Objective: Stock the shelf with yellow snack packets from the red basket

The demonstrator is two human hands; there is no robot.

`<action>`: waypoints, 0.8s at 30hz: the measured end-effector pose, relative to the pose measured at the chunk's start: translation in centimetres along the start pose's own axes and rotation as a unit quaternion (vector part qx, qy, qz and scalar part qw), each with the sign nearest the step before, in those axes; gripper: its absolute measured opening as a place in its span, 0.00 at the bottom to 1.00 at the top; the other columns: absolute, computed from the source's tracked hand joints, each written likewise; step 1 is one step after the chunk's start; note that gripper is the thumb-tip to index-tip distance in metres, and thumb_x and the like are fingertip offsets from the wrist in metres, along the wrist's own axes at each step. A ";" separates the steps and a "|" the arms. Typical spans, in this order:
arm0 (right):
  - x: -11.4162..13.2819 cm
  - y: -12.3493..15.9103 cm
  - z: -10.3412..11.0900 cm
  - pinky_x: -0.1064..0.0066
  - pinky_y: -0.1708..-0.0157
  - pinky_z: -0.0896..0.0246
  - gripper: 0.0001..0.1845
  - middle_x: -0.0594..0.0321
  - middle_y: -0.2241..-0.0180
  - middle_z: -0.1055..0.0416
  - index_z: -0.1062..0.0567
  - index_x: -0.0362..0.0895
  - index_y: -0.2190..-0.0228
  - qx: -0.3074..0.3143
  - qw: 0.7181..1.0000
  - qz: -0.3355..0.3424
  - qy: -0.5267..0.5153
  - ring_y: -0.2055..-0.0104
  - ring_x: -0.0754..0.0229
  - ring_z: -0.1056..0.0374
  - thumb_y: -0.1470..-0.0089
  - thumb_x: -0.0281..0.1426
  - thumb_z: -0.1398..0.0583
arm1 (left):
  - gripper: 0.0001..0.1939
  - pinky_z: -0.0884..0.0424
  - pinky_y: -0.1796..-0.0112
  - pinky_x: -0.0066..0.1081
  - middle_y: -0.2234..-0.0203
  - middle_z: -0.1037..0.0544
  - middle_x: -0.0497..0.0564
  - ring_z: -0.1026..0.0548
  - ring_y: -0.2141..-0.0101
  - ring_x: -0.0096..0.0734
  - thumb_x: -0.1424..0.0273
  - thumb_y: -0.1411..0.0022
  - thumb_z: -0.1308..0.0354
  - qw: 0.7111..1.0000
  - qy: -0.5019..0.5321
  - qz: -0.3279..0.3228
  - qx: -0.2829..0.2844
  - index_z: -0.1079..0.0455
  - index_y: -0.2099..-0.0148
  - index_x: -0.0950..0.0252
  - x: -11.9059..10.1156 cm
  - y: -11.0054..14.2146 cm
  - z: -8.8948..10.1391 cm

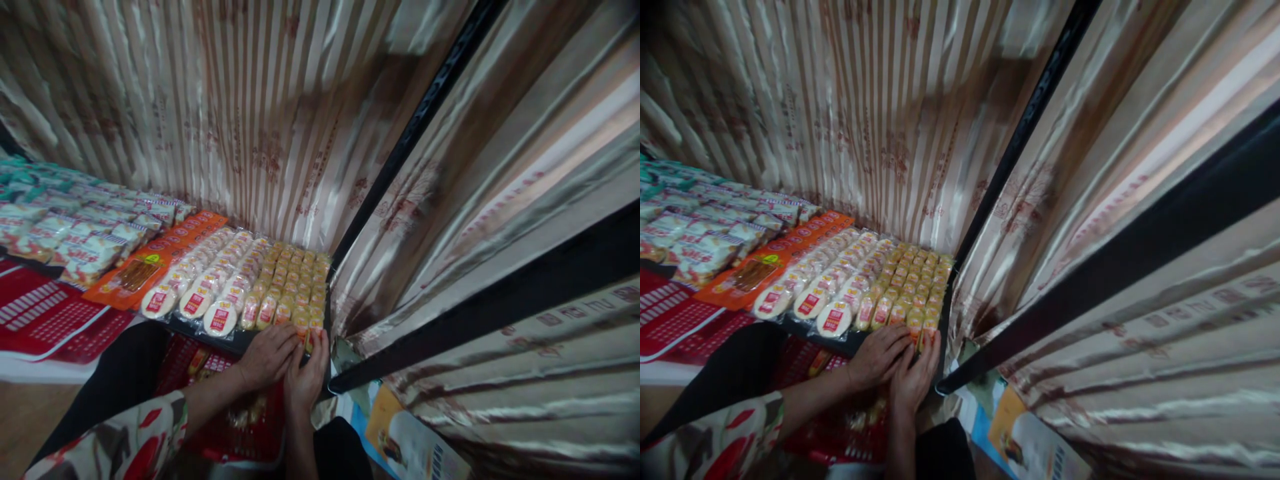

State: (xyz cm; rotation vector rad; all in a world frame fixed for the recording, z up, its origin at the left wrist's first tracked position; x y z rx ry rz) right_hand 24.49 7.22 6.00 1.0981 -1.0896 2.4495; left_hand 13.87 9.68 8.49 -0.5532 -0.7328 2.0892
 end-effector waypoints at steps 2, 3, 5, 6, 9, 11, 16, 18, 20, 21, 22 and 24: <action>-0.1 0.0 -0.1 0.51 0.46 0.48 0.24 0.41 0.43 0.44 0.34 0.35 0.50 0.000 1.000 0.002 0.003 0.41 0.47 0.47 0.42 0.38 0.52 | 0.15 0.31 0.54 0.38 0.56 0.28 0.58 0.31 0.54 0.36 0.70 0.37 0.55 1.000 0.006 0.001 0.015 0.34 0.51 0.68 0.2 -0.1 -0.1; -0.1 0.0 -0.1 0.50 0.46 0.47 0.25 0.40 0.43 0.43 0.34 0.35 0.51 -0.001 1.000 0.003 0.005 0.41 0.46 0.46 0.42 0.39 0.52 | 0.15 0.31 0.54 0.37 0.56 0.28 0.58 0.30 0.55 0.35 0.70 0.37 0.55 1.000 0.009 0.004 0.019 0.35 0.51 0.68 0.3 -0.1 -0.2; -0.1 -0.1 -0.1 0.49 0.46 0.48 0.26 0.39 0.43 0.44 0.34 0.34 0.51 -0.003 1.000 0.005 0.012 0.41 0.44 0.47 0.42 0.40 0.52 | 0.15 0.31 0.54 0.37 0.55 0.28 0.58 0.30 0.55 0.35 0.70 0.37 0.54 1.000 0.018 0.013 0.018 0.35 0.50 0.68 0.4 -0.1 -0.2; 0.0 -0.1 -0.1 0.48 0.46 0.48 0.27 0.38 0.43 0.44 0.34 0.34 0.51 -0.004 1.000 0.007 0.015 0.40 0.44 0.47 0.43 0.41 0.52 | 0.15 0.31 0.53 0.37 0.55 0.28 0.58 0.30 0.55 0.35 0.70 0.37 0.54 0.999 0.023 0.017 0.016 0.36 0.50 0.68 0.5 -0.1 -0.2; 0.3 -0.2 0.0 0.47 0.46 0.50 0.27 0.38 0.42 0.47 0.34 0.34 0.51 -0.017 1.000 0.011 0.021 0.39 0.43 0.50 0.42 0.42 0.52 | 0.14 0.32 0.52 0.36 0.55 0.28 0.58 0.31 0.54 0.34 0.70 0.37 0.54 0.999 0.036 0.027 0.011 0.36 0.50 0.68 0.5 -0.1 -0.1; 0.4 -0.2 0.1 0.47 0.46 0.50 0.27 0.37 0.41 0.47 0.34 0.34 0.51 -0.027 0.999 0.015 0.026 0.39 0.43 0.50 0.42 0.42 0.53 | 0.15 0.32 0.51 0.35 0.54 0.28 0.58 0.31 0.53 0.34 0.69 0.37 0.54 0.999 0.040 0.029 0.012 0.36 0.50 0.69 0.5 -0.1 -0.1; 0.8 -0.8 0.2 0.46 0.46 0.51 0.30 0.36 0.43 0.46 0.34 0.32 0.51 -0.031 0.997 0.041 0.050 0.39 0.42 0.50 0.42 0.43 0.55 | 0.16 0.34 0.51 0.35 0.53 0.28 0.56 0.32 0.52 0.35 0.67 0.37 0.54 0.999 0.029 0.035 0.010 0.36 0.50 0.68 0.6 0.3 -0.6; 1.1 -1.2 0.2 0.46 0.46 0.51 0.31 0.34 0.43 0.46 0.34 0.31 0.50 -0.023 0.997 0.047 0.065 0.39 0.40 0.51 0.42 0.44 0.56 | 0.17 0.34 0.50 0.35 0.52 0.28 0.56 0.32 0.51 0.36 0.67 0.37 0.53 0.999 0.025 0.038 0.008 0.37 0.49 0.68 0.7 0.5 -1.0; 1.3 -1.8 0.2 0.44 0.46 0.52 0.34 0.33 0.43 0.46 0.35 0.30 0.50 -0.016 0.995 0.048 0.088 0.39 0.38 0.51 0.42 0.45 0.57 | 0.17 0.34 0.51 0.35 0.52 0.29 0.55 0.32 0.52 0.36 0.67 0.38 0.53 0.999 0.025 0.033 0.013 0.38 0.48 0.68 0.7 0.6 -1.3; 1.4 -2.1 0.2 0.44 0.47 0.52 0.34 0.32 0.43 0.46 0.35 0.30 0.49 -0.014 0.994 0.050 0.095 0.39 0.38 0.52 0.42 0.46 0.58 | 0.18 0.34 0.52 0.34 0.52 0.29 0.55 0.32 0.52 0.37 0.67 0.38 0.53 0.999 0.028 0.033 0.017 0.38 0.48 0.68 0.7 0.6 -1.4; 1.4 -2.3 0.1 0.43 0.47 0.52 0.35 0.33 0.43 0.46 0.35 0.31 0.49 -0.013 0.994 0.050 0.101 0.39 0.37 0.52 0.43 0.46 0.58 | 0.18 0.34 0.51 0.34 0.52 0.29 0.56 0.32 0.52 0.36 0.67 0.39 0.52 0.999 0.032 0.035 0.023 0.39 0.47 0.68 0.8 0.5 -1.5; 1.4 -2.7 -0.1 0.41 0.47 0.54 0.36 0.35 0.44 0.45 0.36 0.33 0.48 -0.015 0.993 0.045 0.108 0.39 0.37 0.52 0.43 0.48 0.58 | 0.20 0.35 0.50 0.34 0.51 0.29 0.57 0.33 0.51 0.36 0.67 0.40 0.51 0.998 0.043 0.040 0.028 0.40 0.47 0.69 0.8 0.5 -1.5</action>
Point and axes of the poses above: each hand's wrist, its own y-axis away from the middle knuckle, its own z-axis out of the back of the hand, x = y × z, the point moved 3 cm from there along -y, towards the middle knuckle
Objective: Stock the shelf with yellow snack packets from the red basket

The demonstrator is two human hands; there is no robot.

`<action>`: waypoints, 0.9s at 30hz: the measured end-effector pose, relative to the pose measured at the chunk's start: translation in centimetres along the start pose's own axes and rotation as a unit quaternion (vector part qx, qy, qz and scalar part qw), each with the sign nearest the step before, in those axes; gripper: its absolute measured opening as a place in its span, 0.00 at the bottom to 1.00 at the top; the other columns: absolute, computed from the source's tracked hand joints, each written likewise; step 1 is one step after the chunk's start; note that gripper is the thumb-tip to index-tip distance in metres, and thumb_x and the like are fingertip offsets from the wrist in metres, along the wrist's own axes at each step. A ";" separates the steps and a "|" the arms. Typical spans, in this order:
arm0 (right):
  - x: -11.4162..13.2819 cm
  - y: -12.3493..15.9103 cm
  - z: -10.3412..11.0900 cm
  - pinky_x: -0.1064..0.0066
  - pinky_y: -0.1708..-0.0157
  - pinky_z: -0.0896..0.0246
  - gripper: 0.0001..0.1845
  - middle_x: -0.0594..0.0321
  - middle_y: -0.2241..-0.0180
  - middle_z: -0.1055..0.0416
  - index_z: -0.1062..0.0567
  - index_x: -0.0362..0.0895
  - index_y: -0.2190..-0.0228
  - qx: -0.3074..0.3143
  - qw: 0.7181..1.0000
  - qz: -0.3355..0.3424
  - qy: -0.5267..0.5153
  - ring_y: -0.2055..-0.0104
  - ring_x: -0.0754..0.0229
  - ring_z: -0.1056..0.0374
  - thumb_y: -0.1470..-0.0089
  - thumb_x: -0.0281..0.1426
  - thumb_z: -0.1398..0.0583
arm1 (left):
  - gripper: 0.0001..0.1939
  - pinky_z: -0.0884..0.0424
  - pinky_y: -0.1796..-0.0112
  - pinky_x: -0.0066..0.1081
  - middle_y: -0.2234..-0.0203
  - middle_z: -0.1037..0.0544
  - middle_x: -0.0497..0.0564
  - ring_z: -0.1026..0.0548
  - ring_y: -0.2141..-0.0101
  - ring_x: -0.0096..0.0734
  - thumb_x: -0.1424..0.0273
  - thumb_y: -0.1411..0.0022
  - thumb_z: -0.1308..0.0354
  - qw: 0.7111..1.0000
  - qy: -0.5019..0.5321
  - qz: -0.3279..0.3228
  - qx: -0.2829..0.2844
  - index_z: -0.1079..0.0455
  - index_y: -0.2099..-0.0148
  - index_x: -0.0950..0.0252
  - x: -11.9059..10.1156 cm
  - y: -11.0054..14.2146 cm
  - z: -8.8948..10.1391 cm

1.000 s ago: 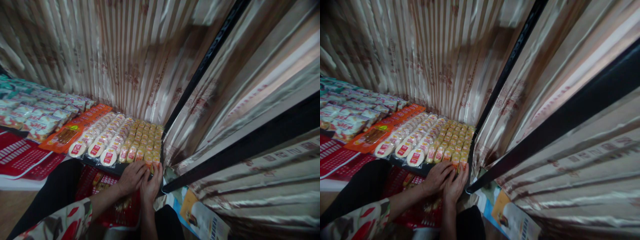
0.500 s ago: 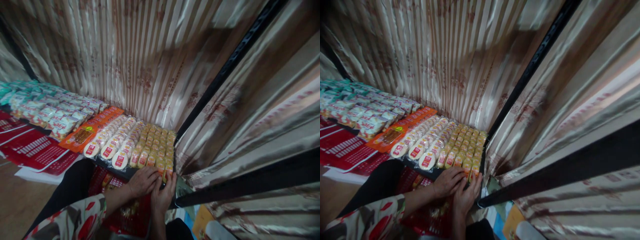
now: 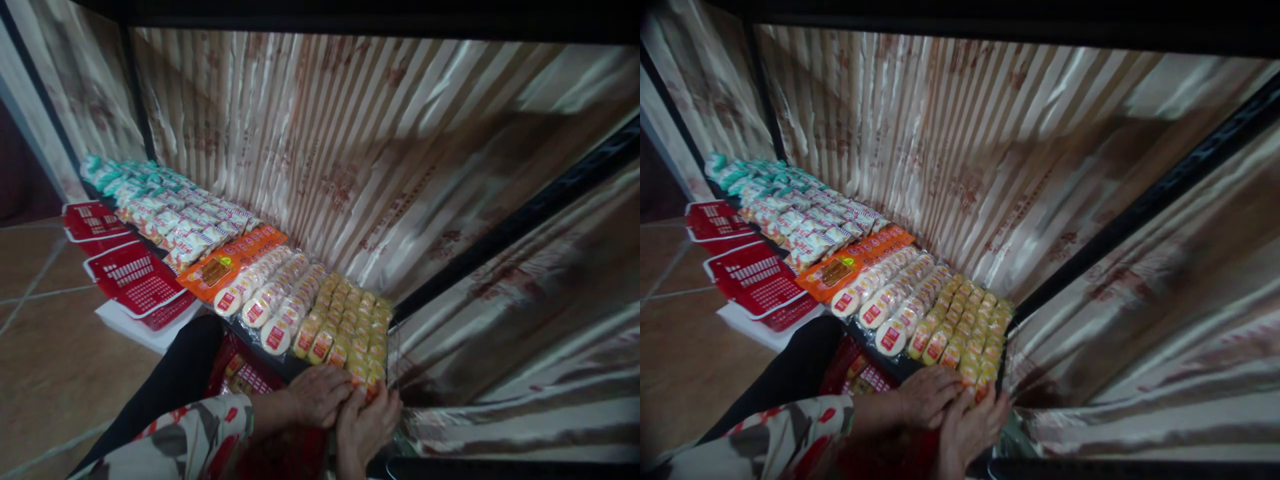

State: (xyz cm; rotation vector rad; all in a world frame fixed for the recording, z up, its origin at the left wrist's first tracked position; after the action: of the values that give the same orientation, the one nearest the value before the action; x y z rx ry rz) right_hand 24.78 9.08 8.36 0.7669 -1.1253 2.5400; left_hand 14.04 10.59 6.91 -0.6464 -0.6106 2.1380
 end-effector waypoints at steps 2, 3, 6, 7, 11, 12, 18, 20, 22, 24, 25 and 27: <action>-0.1 -0.2 -0.3 0.41 0.47 0.54 0.37 0.34 0.44 0.44 0.37 0.32 0.47 0.004 1.000 -0.011 0.008 0.39 0.36 0.52 0.43 0.49 0.59 | 0.21 0.36 0.49 0.35 0.51 0.30 0.58 0.33 0.50 0.36 0.68 0.41 0.51 1.000 0.010 0.002 -0.005 0.42 0.46 0.70 0.0 0.0 0.1; -0.1 -0.2 -0.5 0.41 0.46 0.54 0.38 0.33 0.44 0.44 0.37 0.31 0.46 0.008 1.000 -0.016 0.012 0.39 0.36 0.52 0.43 0.49 0.59 | 0.21 0.36 0.49 0.35 0.52 0.30 0.58 0.33 0.50 0.36 0.69 0.41 0.51 1.000 0.014 0.005 -0.009 0.42 0.45 0.71 0.0 0.0 0.1; 0.0 -0.3 -0.8 0.42 0.46 0.53 0.39 0.31 0.44 0.44 0.41 0.28 0.44 0.012 1.000 -0.015 0.012 0.40 0.37 0.51 0.43 0.47 0.60 | 0.21 0.35 0.49 0.37 0.53 0.29 0.60 0.33 0.50 0.36 0.70 0.40 0.53 1.000 0.019 0.015 -0.013 0.43 0.45 0.71 0.0 0.0 0.1; 0.1 -0.2 -0.8 0.42 0.46 0.53 0.38 0.32 0.44 0.45 0.42 0.29 0.44 0.011 1.000 -0.010 0.007 0.39 0.37 0.51 0.43 0.46 0.59 | 0.21 0.34 0.49 0.37 0.53 0.29 0.60 0.33 0.50 0.37 0.70 0.40 0.53 1.000 0.018 0.017 -0.013 0.44 0.45 0.71 0.1 0.0 0.0; 0.2 0.0 -1.0 0.43 0.48 0.50 0.35 0.34 0.43 0.46 0.44 0.31 0.42 0.014 1.000 -0.006 -0.005 0.40 0.38 0.49 0.42 0.43 0.58 | 0.21 0.34 0.50 0.36 0.54 0.28 0.60 0.33 0.50 0.36 0.68 0.39 0.53 1.000 0.009 0.011 -0.006 0.44 0.45 0.71 0.1 0.0 -0.1; 0.2 0.1 -1.1 0.43 0.48 0.49 0.35 0.34 0.43 0.45 0.45 0.31 0.42 0.016 1.000 -0.009 -0.005 0.40 0.38 0.48 0.42 0.43 0.58 | 0.20 0.34 0.50 0.35 0.54 0.28 0.59 0.33 0.50 0.35 0.68 0.38 0.53 1.000 0.007 0.009 -0.008 0.43 0.45 0.70 0.1 0.0 -0.2; 0.0 -0.1 -1.2 0.43 0.50 0.47 0.37 0.31 0.44 0.43 0.43 0.28 0.43 0.033 0.999 -0.025 -0.009 0.42 0.35 0.46 0.42 0.44 0.59 | 0.19 0.35 0.49 0.31 0.54 0.28 0.56 0.32 0.51 0.32 0.67 0.38 0.53 1.000 -0.015 0.010 -0.002 0.42 0.46 0.70 0.1 -0.2 -0.3; 0.0 -0.3 -1.0 0.41 0.49 0.48 0.37 0.32 0.44 0.44 0.43 0.29 0.43 0.023 0.999 -0.016 -0.023 0.41 0.35 0.47 0.42 0.45 0.58 | 0.19 0.34 0.49 0.31 0.53 0.28 0.56 0.32 0.51 0.33 0.67 0.38 0.54 1.000 -0.012 0.014 0.011 0.41 0.46 0.69 0.0 -0.3 -0.2; 0.0 -0.3 -0.9 0.39 0.48 0.51 0.36 0.34 0.42 0.47 0.42 0.31 0.43 0.006 0.999 -0.001 -0.033 0.39 0.36 0.52 0.43 0.45 0.57 | 0.20 0.33 0.50 0.32 0.53 0.28 0.56 0.31 0.52 0.35 0.68 0.38 0.56 1.000 0.001 0.022 0.011 0.41 0.45 0.67 -0.1 -0.4 0.2; -0.1 -0.2 -0.8 0.38 0.46 0.55 0.36 0.36 0.40 0.50 0.41 0.33 0.43 -0.012 0.999 0.011 -0.033 0.37 0.36 0.57 0.43 0.47 0.56 | 0.20 0.31 0.50 0.32 0.54 0.27 0.57 0.31 0.52 0.36 0.68 0.39 0.57 0.999 0.015 0.029 0.009 0.41 0.45 0.65 -0.1 -0.4 0.5; -0.2 -0.2 -0.8 0.38 0.45 0.57 0.37 0.36 0.40 0.51 0.41 0.33 0.43 -0.018 0.999 0.014 -0.033 0.37 0.36 0.59 0.44 0.48 0.56 | 0.21 0.31 0.51 0.32 0.54 0.27 0.57 0.30 0.52 0.37 0.68 0.39 0.58 0.999 0.018 0.030 0.008 0.41 0.45 0.64 -0.2 -0.4 0.5; -0.3 0.0 -0.9 0.39 0.44 0.57 0.38 0.36 0.40 0.50 0.41 0.33 0.43 -0.018 0.999 0.012 -0.033 0.37 0.37 0.58 0.44 0.49 0.56 | 0.20 0.30 0.52 0.33 0.56 0.27 0.57 0.30 0.53 0.38 0.67 0.39 0.58 0.999 0.011 0.031 0.007 0.41 0.45 0.64 -0.1 -0.3 0.4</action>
State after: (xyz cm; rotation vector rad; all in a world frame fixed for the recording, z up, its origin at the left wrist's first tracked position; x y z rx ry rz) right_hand 24.72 9.76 7.63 0.8385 -1.2048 2.5230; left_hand 14.01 10.57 7.44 -0.6889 -0.5709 2.1865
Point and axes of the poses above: each hand's wrist, its own y-axis away from the middle knuckle, its own z-axis out of the back of the hand, x = y × z, the point moved 3 cm from there along -y, towards the middle knuckle
